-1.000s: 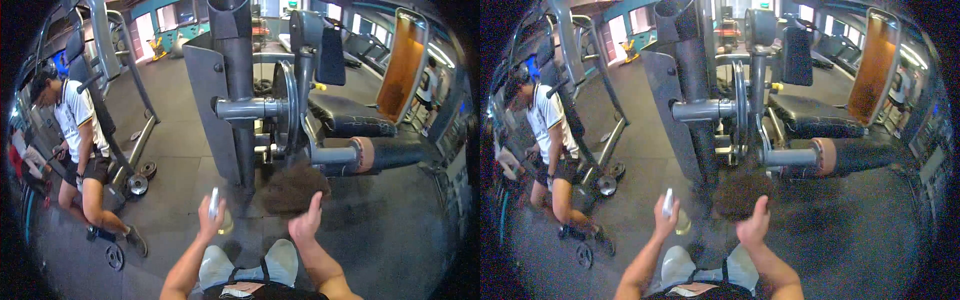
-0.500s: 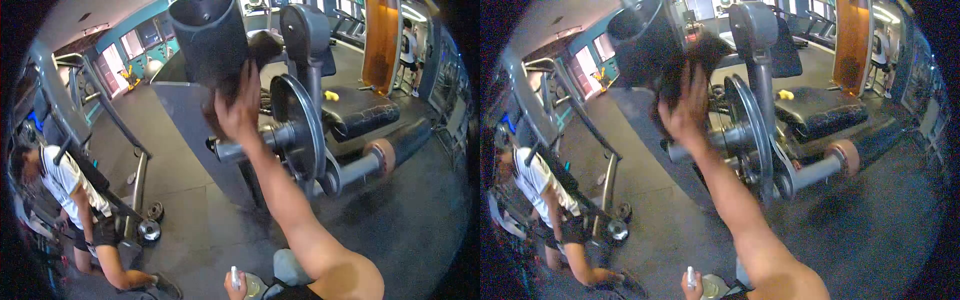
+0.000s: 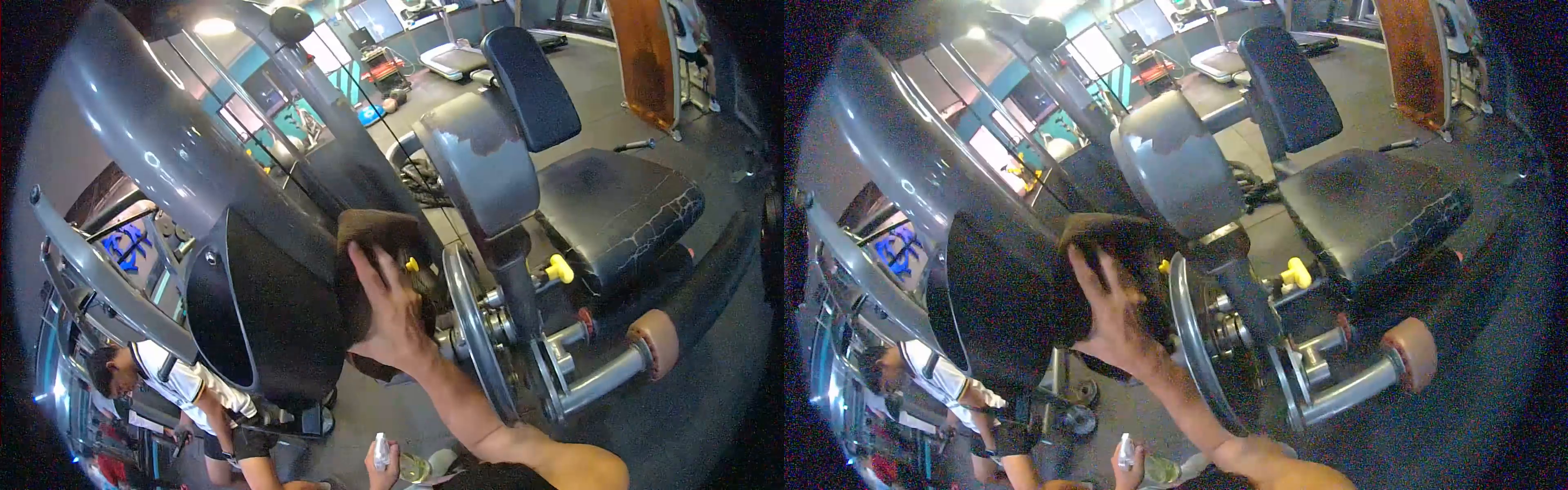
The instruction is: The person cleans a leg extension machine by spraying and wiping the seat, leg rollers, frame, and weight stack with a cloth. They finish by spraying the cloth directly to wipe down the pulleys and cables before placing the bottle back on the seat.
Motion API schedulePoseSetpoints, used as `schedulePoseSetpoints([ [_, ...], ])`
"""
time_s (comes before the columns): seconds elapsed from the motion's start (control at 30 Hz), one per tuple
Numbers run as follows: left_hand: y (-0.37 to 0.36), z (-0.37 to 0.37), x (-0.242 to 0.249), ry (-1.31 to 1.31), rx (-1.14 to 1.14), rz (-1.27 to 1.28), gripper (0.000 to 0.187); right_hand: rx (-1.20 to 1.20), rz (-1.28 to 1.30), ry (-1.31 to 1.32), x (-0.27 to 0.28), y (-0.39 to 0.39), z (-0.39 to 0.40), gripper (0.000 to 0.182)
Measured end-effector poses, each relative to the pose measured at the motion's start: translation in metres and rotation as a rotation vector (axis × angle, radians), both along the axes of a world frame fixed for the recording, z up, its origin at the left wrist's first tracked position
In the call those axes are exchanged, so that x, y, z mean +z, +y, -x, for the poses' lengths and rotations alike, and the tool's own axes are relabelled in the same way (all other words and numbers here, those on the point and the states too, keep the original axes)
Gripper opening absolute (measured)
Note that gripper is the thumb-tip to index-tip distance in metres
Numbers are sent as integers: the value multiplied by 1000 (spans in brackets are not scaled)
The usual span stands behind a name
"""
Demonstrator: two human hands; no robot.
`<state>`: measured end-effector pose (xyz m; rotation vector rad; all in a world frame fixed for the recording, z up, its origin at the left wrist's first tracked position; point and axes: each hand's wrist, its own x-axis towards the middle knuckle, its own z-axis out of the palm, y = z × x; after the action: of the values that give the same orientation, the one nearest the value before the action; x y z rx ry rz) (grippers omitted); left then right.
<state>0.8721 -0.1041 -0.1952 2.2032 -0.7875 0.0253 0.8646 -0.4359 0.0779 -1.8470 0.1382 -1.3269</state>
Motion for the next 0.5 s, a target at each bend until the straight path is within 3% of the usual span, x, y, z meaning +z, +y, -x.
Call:
schedulePoseSetpoints([
  [0.07,10,1,10,-4,61,-5,34,-43,-41,-39,-14,1,-4,120],
  [0.13,-3,2,27,308,126,135,32,-64,-130,-177,-35,3,-10,115],
  [0.2,-23,-4,38,575,117,254,30,-81,-131,-67,-51,0,-2,105],
  [0.23,-11,-36,-19,117,-78,64,30,-106,-100,7,-57,-2,5,104],
  [0.27,-19,-44,-20,153,-196,40,24,-134,-81,86,-61,1,9,103],
  [0.3,-35,-53,-9,177,-315,15,19,-269,137,-108,-58,0,3,99],
  [0.33,-39,-48,1,223,-415,-21,16,-186,75,-65,-50,1,-1,100],
  [0.37,-50,-36,20,166,-508,97,15,-229,127,-88,-38,0,-8,100],
  [0.5,-43,-30,-18,80,-683,273,15,-339,252,-197,3,0,-19,95],
])
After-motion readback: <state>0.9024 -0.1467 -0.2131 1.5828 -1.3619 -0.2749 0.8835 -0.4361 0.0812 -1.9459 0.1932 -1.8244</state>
